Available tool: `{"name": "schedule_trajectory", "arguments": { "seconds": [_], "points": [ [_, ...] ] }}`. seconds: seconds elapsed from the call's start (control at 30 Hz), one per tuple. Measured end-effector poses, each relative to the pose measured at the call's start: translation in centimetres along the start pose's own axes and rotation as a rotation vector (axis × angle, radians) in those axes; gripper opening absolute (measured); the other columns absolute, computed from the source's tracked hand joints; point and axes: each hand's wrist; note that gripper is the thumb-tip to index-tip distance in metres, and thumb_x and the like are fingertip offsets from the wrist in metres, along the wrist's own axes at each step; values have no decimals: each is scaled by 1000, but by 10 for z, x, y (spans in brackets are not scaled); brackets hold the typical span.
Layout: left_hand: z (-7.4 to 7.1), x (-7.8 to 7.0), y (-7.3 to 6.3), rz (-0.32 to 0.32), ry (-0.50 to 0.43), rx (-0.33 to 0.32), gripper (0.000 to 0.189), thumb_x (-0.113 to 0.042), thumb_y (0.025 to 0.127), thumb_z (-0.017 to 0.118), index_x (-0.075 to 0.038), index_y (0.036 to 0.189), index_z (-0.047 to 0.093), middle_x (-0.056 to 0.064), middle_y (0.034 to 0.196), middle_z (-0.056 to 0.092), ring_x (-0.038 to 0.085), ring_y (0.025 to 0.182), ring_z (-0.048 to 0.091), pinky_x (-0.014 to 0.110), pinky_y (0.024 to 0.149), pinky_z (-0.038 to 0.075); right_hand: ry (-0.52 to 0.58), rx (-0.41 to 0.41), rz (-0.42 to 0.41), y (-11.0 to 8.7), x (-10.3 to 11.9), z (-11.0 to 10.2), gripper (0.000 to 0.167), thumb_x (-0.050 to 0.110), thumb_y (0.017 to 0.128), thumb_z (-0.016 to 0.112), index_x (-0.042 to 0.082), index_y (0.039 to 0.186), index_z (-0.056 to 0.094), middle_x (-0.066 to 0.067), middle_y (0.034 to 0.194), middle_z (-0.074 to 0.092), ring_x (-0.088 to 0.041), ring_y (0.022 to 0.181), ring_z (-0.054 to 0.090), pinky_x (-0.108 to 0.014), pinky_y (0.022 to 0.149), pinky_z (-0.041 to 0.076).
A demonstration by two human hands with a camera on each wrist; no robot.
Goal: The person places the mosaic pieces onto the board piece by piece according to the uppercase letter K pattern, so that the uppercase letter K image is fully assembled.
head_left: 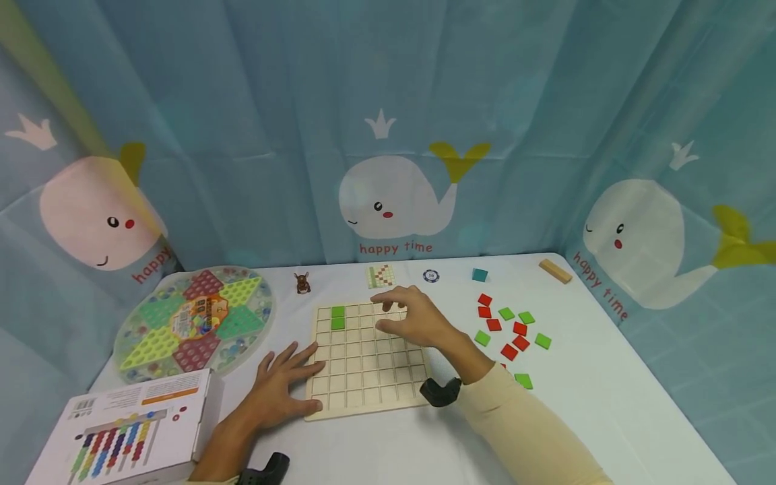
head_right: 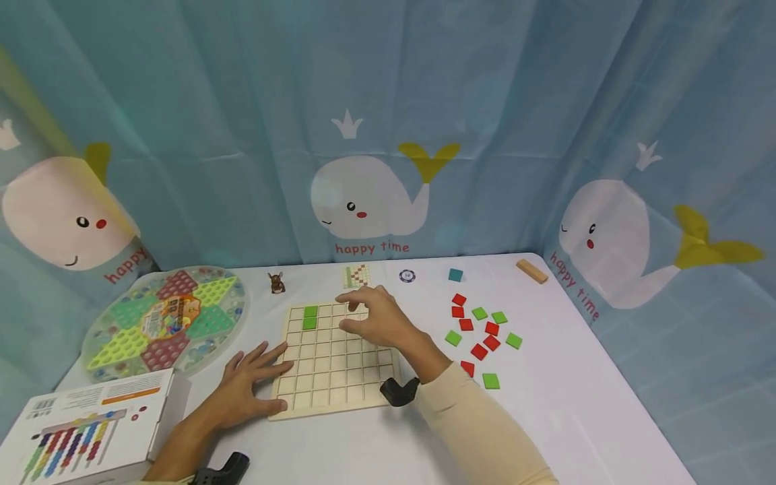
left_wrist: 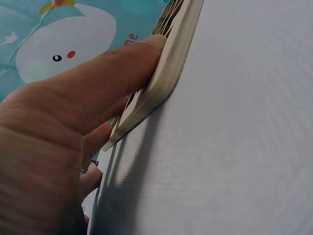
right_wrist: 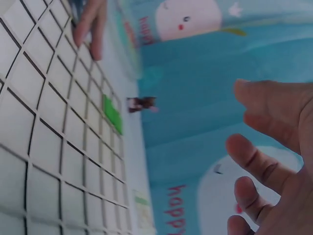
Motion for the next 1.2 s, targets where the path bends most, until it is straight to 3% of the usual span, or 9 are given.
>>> {"name": "schedule_trajectory", "arguments": {
  "seconds": [0.23,0.43,0.53,0.83,1.0,1.2],
  "points": [
    [3,2,0,2,-3,-14,74,-56,68,79,-15,128,65,5,149,41,43,138,22,68,103,2,-24,-35,-5,-39,11,-35,39,16,84,76,18,122,67,11,98,59,-17,101,47,-42,82,45],
    [2,1,1,-17,-9,-2,75,-57,67,79,-15,128,65,4,150,40,41,140,21,66,104,-1,-18,-87,-5,-77,7,-62,40,18,83,77,21,122,67,12,101,60,-12,100,51,-40,80,46],
    [2,0,1,-16,-4,1,76,-58,68,79,-15,129,65,3,150,39,40,140,20,66,104,0,-27,-98,-6,-97,1,-75,40,18,84,77,19,122,67,10,104,61,-14,100,52,-41,81,45],
    [0,-1,1,-3,7,-7,74,-58,70,77,-14,128,65,5,149,41,43,139,22,68,103,1,-94,-83,108,-144,-26,-107,40,15,83,77,17,122,67,6,113,61,-22,117,44,-58,88,43],
    [0,-2,1,-19,0,1,75,-58,69,78,-15,129,65,4,150,40,41,140,20,67,104,0,-142,-56,134,-163,-48,-116,36,16,84,76,19,120,68,8,110,62,-12,104,48,-34,78,46],
    [0,-2,1,-10,2,-10,74,-56,69,79,-15,128,65,5,149,40,42,139,21,67,103,1,-141,22,215,-185,-73,-121,34,19,85,74,15,118,68,1,107,64,-21,93,52,-34,74,45]
  ]
}}
Point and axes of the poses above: each hand's wrist, its own y-axis towards the middle knuckle, its own z-axis out of the palm, x = y × z
